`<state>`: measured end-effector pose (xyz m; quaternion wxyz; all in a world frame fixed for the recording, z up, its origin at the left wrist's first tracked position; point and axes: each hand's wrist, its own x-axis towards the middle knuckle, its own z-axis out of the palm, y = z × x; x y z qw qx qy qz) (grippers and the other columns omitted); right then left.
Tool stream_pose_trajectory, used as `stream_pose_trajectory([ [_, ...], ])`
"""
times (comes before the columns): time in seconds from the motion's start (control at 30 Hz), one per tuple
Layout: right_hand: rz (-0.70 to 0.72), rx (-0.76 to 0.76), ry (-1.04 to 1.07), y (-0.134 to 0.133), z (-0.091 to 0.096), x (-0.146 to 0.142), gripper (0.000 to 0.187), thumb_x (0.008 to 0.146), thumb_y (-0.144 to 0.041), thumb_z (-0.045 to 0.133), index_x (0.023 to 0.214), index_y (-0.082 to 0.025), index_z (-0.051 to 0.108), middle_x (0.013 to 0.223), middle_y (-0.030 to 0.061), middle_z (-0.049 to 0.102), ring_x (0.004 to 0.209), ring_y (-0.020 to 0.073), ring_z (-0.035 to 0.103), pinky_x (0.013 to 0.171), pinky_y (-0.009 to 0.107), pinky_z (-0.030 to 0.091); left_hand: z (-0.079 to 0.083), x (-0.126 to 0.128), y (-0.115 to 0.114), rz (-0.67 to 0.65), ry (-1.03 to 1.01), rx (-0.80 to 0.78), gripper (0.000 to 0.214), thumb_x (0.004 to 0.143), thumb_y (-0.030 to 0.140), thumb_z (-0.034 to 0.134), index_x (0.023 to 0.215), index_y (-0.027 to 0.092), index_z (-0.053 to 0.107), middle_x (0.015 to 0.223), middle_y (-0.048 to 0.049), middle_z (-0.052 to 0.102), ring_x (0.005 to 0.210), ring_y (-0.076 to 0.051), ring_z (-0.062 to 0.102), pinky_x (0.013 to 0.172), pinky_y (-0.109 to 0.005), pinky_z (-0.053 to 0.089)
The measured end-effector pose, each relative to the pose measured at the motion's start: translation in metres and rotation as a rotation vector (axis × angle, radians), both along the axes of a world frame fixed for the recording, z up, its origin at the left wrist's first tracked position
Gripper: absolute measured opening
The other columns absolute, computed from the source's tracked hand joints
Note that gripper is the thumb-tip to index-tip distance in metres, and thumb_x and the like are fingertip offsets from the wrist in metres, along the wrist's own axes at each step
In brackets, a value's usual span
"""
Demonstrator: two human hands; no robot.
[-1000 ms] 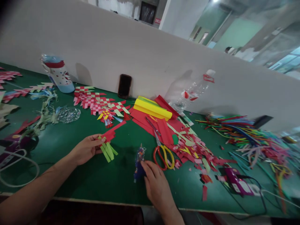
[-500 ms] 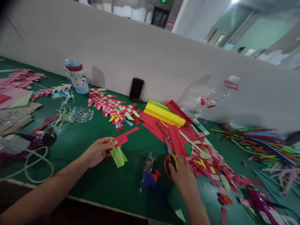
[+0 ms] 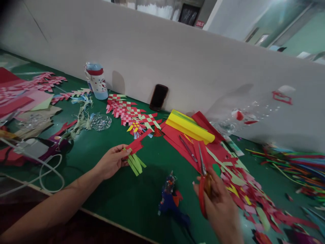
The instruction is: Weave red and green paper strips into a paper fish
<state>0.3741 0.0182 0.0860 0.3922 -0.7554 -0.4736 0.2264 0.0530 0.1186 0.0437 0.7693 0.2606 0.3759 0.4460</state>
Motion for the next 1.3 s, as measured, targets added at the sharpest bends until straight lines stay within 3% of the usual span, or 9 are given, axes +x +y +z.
stream_pose_trajectory([
  [0.2, 0.395, 0.041, -0.1, 0.006, 0.007, -0.109, 0.061, 0.065, -0.036, 0.071, 0.124, -0.024, 0.058, 0.111, 0.0068, 0.068, 0.083, 0.02, 0.068, 0.07, 0.029, 0.058, 0.004, -0.003, 0.002, 0.15, -0.017, 0.031, 0.034, 0.063, 0.033, 0.085, 0.078, 0.016, 0.06, 0.072, 0.0031, 0.063, 0.062, -0.008, 0.059, 0.056, -0.018, 0.049],
  [0.3, 0.516, -0.065, 0.14, 0.01, -0.002, -0.151, 0.063, 0.07, -0.027, 0.067, 0.13, -0.023, 0.051, 0.098, 0.004, 0.068, 0.069, 0.0143, 0.064, 0.062, 0.024, 0.056, 0.006, -0.006, 0.005, 0.214, -0.035, 0.049, 0.036, 0.062, 0.034, 0.085, 0.08, 0.017, 0.06, 0.076, 0.0021, 0.064, 0.065, -0.009, 0.06, 0.059, -0.02, 0.05],
  [0.4, 0.598, -0.177, 0.371, 0.017, -0.015, -0.173, 0.065, 0.077, -0.027, 0.059, 0.139, -0.022, 0.04, 0.089, 0.0016, 0.064, 0.061, 0.0111, 0.058, 0.055, 0.021, 0.052, 0.007, -0.011, 0.01, 0.301, -0.043, 0.066, 0.037, 0.061, 0.034, 0.085, 0.082, 0.017, 0.06, 0.08, 0.0025, 0.065, 0.068, -0.009, 0.061, 0.06, -0.019, 0.05],
  [0.5, 0.62, -0.193, 0.392, 0.026, -0.028, -0.177, 0.068, 0.078, -0.029, 0.061, 0.142, -0.021, 0.039, 0.101, 0.0053, 0.064, 0.071, 0.0132, 0.061, 0.062, 0.024, 0.053, 0.005, -0.015, 0.015, 0.377, -0.043, 0.074, 0.037, 0.061, 0.034, 0.085, 0.083, 0.018, 0.06, 0.082, 0.003, 0.065, 0.07, -0.009, 0.061, 0.062, -0.02, 0.052],
  [0.7, 0.603, -0.094, 0.018, 0.037, -0.044, -0.142, 0.07, 0.074, -0.035, 0.068, 0.14, -0.026, 0.045, 0.136, 0.0087, 0.053, 0.118, 0.0241, 0.055, 0.095, 0.035, 0.048, 0.005, -0.018, 0.016, 0.41, -0.032, 0.069, 0.037, 0.062, 0.038, 0.084, 0.084, 0.018, 0.061, 0.083, 0.0007, 0.066, 0.068, -0.01, 0.062, 0.058, -0.02, 0.051],
  [0.87, 0.287, -0.076, -0.092, 0.046, -0.04, -0.104, 0.076, 0.075, -0.051, 0.063, 0.142, -0.022, 0.041, 0.132, 0.0107, 0.056, 0.109, 0.0252, 0.061, 0.091, 0.038, 0.051, 0.008, -0.014, 0.014, 0.367, -0.021, 0.059, 0.04, 0.06, 0.039, 0.085, 0.084, 0.017, 0.062, 0.084, -0.0014, 0.066, 0.068, -0.011, 0.062, 0.059, -0.022, 0.052],
  [0.93, 0.224, -0.066, -0.091, 0.045, -0.033, -0.1, 0.077, 0.074, -0.052, 0.063, 0.142, -0.022, 0.042, 0.13, 0.0105, 0.058, 0.104, 0.0246, 0.063, 0.086, 0.036, 0.053, 0.007, -0.012, 0.013, 0.353, -0.012, 0.056, 0.04, 0.06, 0.039, 0.085, 0.083, 0.016, 0.062, 0.083, -0.0015, 0.066, 0.068, -0.011, 0.062, 0.06, -0.022, 0.053],
  [1.13, 0.565, -0.154, -0.041, 0.037, -0.02, -0.135, 0.068, 0.074, -0.041, 0.067, 0.138, -0.025, 0.049, 0.132, 0.0073, 0.058, 0.11, 0.0227, 0.06, 0.087, 0.03, 0.052, 0.004, -0.007, 0.012, 0.351, 0.031, 0.067, 0.04, 0.058, 0.039, 0.086, 0.078, 0.015, 0.062, 0.075, 0.0011, 0.064, 0.059, -0.007, 0.058, 0.053, -0.017, 0.047],
  [1.3, 0.558, -0.201, -0.04, 0.04, -0.028, -0.151, 0.069, 0.077, -0.047, 0.065, 0.14, -0.026, 0.045, 0.133, 0.0072, 0.058, 0.11, 0.0226, 0.061, 0.09, 0.032, 0.051, 0.003, -0.006, 0.013, 0.371, 0.063, 0.096, 0.036, 0.06, 0.038, 0.085, 0.075, 0.015, 0.063, 0.07, 0.0027, 0.061, 0.058, -0.006, 0.056, 0.059, -0.018, 0.048],
])
